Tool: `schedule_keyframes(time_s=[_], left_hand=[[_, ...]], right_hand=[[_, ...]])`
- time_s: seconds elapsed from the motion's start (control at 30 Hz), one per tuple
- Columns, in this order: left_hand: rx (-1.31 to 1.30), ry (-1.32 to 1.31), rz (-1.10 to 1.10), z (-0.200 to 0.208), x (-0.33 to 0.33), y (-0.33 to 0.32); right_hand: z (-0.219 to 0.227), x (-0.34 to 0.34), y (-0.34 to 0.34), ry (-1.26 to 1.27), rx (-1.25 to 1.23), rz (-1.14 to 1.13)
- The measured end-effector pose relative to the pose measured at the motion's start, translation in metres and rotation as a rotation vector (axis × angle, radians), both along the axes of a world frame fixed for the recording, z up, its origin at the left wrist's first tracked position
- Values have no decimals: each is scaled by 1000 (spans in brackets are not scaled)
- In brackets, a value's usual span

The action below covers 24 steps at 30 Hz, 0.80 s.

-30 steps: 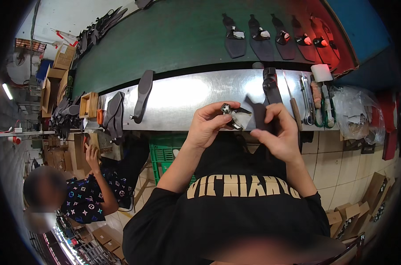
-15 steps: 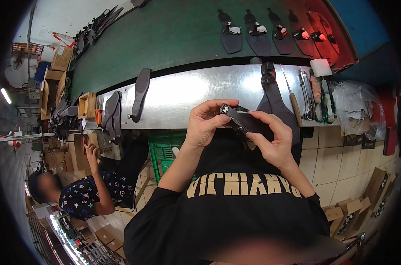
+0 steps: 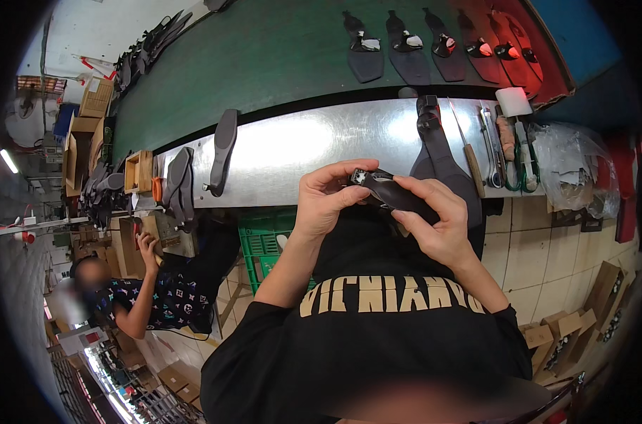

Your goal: Assembling footwear components by applying adhesive and trimming edges on a manufacturing line.

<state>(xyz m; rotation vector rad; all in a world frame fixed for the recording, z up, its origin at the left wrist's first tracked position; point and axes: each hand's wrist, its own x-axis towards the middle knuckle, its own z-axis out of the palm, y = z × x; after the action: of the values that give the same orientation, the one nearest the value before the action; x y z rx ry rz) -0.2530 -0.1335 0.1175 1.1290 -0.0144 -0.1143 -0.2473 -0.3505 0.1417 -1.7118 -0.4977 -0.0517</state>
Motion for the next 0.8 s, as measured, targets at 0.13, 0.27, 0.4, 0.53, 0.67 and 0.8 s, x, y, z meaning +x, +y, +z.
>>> schedule_keyframes(time_s=[0.13, 0.27, 0.4, 0.53, 0.67, 0.8], left_hand=[[41, -14, -13, -1, -3, 3], [111, -154, -93, -3, -1, 6], [163, -158, -173, 2, 2, 7], [124, -146, -214, -1, 0, 6], [202, -82, -207, -1, -3, 0], [223, 110, -112, 4, -7, -12]], right_hand=[[4, 3, -2, -55, -59, 40], [6, 6, -3, -119, -121, 63], [7, 6, -6, -143, -176, 63], [5, 4, -6, -145, -257, 90], [-6, 5, -6, -120, -216, 67], [-7, 5, -5, 385, -29, 88]])
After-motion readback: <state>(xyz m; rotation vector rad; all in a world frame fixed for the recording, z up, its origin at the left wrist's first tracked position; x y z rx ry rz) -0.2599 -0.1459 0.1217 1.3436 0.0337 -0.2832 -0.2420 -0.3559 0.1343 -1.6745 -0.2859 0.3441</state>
